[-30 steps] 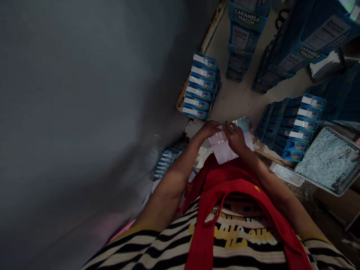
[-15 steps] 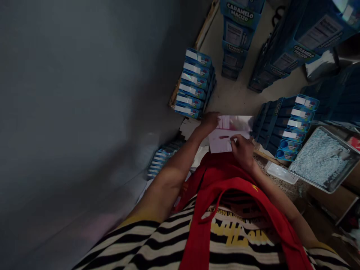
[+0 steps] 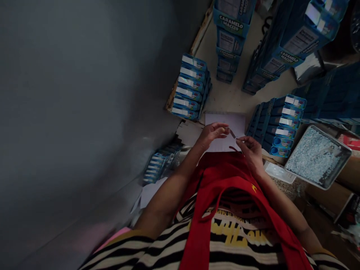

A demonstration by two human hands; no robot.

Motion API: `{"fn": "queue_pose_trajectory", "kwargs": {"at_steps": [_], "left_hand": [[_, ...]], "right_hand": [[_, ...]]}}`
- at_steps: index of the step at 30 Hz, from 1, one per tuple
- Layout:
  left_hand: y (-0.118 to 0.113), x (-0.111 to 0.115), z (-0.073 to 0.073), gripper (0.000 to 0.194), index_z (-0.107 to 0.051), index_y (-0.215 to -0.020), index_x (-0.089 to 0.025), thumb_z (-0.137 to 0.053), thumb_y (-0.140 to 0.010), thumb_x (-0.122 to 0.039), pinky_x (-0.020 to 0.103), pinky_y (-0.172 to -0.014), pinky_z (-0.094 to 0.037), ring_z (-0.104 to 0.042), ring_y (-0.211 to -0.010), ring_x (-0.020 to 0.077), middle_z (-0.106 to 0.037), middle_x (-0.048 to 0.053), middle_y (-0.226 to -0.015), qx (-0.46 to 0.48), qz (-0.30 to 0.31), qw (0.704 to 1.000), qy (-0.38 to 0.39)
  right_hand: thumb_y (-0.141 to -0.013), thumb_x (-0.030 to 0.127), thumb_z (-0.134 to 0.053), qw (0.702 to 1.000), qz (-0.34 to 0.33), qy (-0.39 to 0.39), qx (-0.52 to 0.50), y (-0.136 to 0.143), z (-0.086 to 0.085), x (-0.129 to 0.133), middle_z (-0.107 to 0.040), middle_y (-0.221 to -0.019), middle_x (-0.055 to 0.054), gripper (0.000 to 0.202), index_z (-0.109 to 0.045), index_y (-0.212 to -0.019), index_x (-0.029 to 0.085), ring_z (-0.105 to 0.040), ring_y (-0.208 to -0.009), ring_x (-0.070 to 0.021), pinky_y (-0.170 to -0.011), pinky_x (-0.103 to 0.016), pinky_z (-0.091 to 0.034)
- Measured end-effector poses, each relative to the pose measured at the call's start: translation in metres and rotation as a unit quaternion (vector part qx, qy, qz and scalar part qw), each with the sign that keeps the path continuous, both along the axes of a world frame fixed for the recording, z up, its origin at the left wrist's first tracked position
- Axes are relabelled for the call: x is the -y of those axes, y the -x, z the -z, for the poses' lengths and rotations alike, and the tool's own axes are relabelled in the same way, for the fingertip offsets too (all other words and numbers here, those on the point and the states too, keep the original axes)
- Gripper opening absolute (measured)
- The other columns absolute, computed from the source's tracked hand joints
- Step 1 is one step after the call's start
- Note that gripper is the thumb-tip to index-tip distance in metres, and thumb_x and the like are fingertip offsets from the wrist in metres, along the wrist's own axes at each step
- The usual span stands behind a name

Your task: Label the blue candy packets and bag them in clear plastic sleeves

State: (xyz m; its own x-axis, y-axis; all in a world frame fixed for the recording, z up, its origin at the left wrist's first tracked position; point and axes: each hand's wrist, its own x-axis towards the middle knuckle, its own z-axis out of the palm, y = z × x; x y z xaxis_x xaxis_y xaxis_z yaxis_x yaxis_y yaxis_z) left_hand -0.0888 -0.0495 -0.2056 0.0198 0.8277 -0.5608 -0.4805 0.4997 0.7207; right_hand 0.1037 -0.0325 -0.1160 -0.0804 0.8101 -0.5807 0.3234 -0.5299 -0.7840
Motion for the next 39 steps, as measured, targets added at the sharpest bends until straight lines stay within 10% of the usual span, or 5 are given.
{"fn": "queue_pose_trajectory", "kwargs": {"at_steps": [9,17,25,39], "left_hand": [[-0.018,0.001,-0.047,0.045,-0.075,-0.073,-0.019,-0.095,-0.061,-0.057,0.032,-0.070,-0.060,-0.070,-0.069,0.0183,-0.076,0.006,-0.072,-0.095,0.008,0.995,0.028],[-0.093,-0.019,-0.112,0.033,-0.081,-0.073,-0.020,-0.094,-0.068,-0.049,0.028,-0.064,-0.052,-0.064,-0.064,0.0151,-0.074,0.004,-0.070,-0.059,0.039,0.997,-0.001],[-0.120,-0.032,-0.102,0.029,-0.084,-0.080,-0.021,-0.092,-0.074,-0.048,0.028,-0.064,-0.048,-0.062,-0.067,0.0152,-0.074,0.003,-0.072,-0.073,0.030,0.997,-0.004],[-0.122,-0.035,-0.099,0.030,-0.082,-0.079,-0.019,-0.091,-0.073,-0.047,0.026,-0.064,-0.049,-0.064,-0.067,0.0143,-0.075,0.003,-0.072,-0.085,0.028,0.996,0.013]], "right_hand": [[-0.082,0.051,-0.077,0.991,0.022,-0.074,0.109,-0.003,-0.040,0.017,-0.053,-0.054,0.006,0.029,-0.077,-0.078,0.022,-0.042,-0.052,-0.0124,-0.053,-0.027,-0.031],[-0.087,0.049,-0.079,0.950,0.078,-0.188,0.237,-0.073,-0.104,-0.002,-0.057,-0.055,0.005,0.028,-0.083,-0.082,0.022,-0.044,-0.051,-0.0118,-0.052,-0.027,-0.033],[-0.087,0.051,-0.077,0.928,0.034,-0.180,0.325,-0.106,-0.071,-0.032,-0.058,-0.055,0.005,0.029,-0.083,-0.084,0.022,-0.048,-0.051,-0.0123,-0.055,-0.027,-0.030],[-0.088,0.052,-0.076,0.929,0.020,-0.172,0.328,-0.107,-0.064,-0.034,-0.057,-0.055,0.005,0.031,-0.082,-0.083,0.022,-0.047,-0.052,-0.0127,-0.057,-0.028,-0.031]]}}
